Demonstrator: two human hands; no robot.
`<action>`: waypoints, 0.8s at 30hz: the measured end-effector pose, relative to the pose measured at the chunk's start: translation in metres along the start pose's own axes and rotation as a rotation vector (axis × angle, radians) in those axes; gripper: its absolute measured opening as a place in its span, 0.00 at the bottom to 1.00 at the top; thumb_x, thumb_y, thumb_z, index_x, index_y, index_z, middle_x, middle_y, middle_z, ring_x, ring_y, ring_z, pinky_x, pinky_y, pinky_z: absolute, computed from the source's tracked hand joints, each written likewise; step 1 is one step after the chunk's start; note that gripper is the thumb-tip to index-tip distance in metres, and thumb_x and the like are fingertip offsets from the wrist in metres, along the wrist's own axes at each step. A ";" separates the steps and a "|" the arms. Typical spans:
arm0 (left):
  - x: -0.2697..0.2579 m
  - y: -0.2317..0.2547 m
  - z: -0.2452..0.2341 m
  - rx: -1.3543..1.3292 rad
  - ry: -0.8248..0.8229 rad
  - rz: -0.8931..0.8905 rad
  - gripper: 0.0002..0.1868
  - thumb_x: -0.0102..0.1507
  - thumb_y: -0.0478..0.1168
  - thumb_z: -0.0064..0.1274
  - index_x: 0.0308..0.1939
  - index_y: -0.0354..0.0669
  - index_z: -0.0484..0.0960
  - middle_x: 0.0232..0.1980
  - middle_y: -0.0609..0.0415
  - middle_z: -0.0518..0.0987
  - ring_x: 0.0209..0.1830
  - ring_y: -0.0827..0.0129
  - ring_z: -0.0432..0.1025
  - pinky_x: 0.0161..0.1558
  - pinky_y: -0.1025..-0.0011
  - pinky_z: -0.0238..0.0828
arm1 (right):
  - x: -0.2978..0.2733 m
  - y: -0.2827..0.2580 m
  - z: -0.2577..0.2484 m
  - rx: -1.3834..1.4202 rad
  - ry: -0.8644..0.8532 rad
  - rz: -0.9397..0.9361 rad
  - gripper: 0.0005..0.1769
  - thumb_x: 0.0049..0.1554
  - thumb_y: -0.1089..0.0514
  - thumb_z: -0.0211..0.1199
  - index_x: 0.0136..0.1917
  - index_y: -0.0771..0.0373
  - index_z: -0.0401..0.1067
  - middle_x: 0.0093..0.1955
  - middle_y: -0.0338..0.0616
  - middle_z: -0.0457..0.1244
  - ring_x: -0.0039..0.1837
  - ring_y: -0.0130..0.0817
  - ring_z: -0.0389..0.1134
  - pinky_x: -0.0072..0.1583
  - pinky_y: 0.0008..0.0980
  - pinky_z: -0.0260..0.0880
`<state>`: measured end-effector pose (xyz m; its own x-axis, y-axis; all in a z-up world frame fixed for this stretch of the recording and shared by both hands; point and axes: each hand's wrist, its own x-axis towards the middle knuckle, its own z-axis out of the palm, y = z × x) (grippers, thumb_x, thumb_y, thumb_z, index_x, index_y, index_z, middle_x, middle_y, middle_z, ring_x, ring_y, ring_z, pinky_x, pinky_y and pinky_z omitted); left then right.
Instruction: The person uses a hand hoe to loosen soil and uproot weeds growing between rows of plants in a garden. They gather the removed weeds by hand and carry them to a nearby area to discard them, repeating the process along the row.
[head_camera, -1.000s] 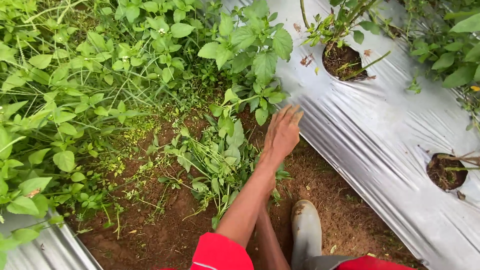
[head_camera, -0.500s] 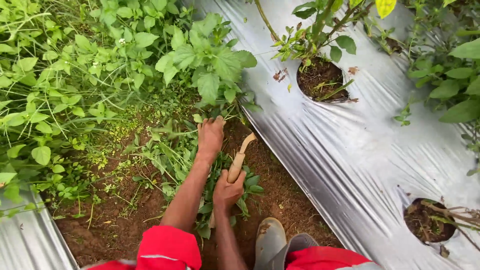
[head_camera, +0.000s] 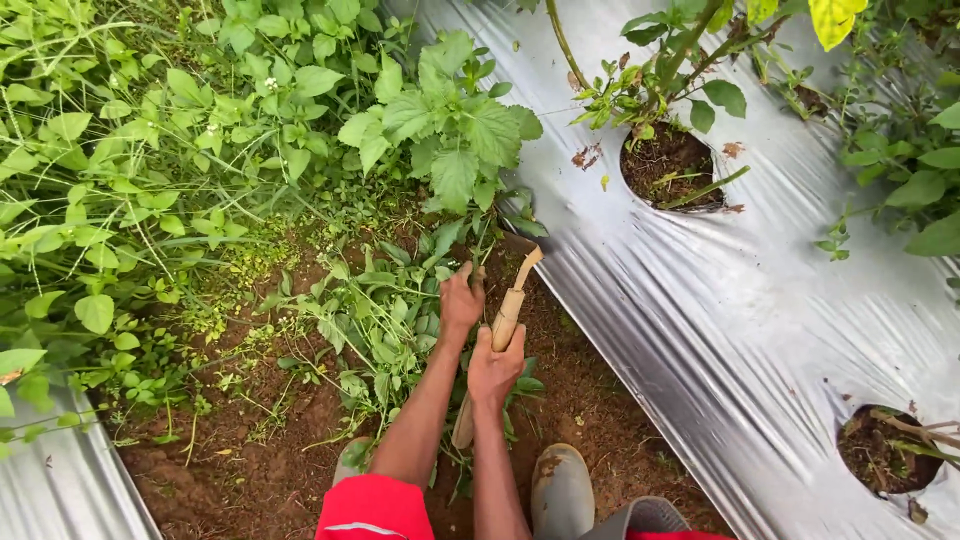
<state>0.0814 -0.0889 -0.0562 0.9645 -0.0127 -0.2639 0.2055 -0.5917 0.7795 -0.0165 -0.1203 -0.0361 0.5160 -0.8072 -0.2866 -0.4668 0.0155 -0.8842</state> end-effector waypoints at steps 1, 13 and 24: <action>0.001 -0.008 0.005 -0.006 0.002 0.005 0.31 0.72 0.56 0.40 0.70 0.37 0.73 0.63 0.32 0.77 0.64 0.32 0.70 0.57 0.36 0.79 | -0.004 -0.012 -0.002 0.000 0.003 -0.008 0.10 0.51 0.52 0.66 0.45 0.54 0.70 0.29 0.49 0.64 0.32 0.41 0.67 0.37 0.43 0.66; 0.027 -0.046 0.022 -0.029 -0.066 0.022 0.33 0.70 0.60 0.40 0.67 0.37 0.77 0.58 0.35 0.82 0.60 0.37 0.75 0.62 0.40 0.71 | -0.019 -0.032 0.020 -0.138 0.036 -0.068 0.15 0.48 0.51 0.67 0.44 0.59 0.67 0.28 0.56 0.63 0.30 0.49 0.66 0.36 0.49 0.63; 0.013 -0.011 -0.048 -0.445 -0.236 -0.118 0.18 0.73 0.46 0.39 0.46 0.42 0.84 0.61 0.34 0.76 0.65 0.34 0.69 0.60 0.36 0.69 | -0.021 -0.016 0.033 -0.250 0.082 -0.158 0.37 0.51 0.57 0.72 0.69 0.75 0.67 0.48 0.73 0.69 0.50 0.63 0.74 0.47 0.59 0.74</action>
<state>0.0995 -0.0438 -0.0405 0.8774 -0.1781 -0.4455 0.4110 -0.2003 0.8894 0.0034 -0.0843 -0.0282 0.5415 -0.8331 -0.1131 -0.5529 -0.2514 -0.7944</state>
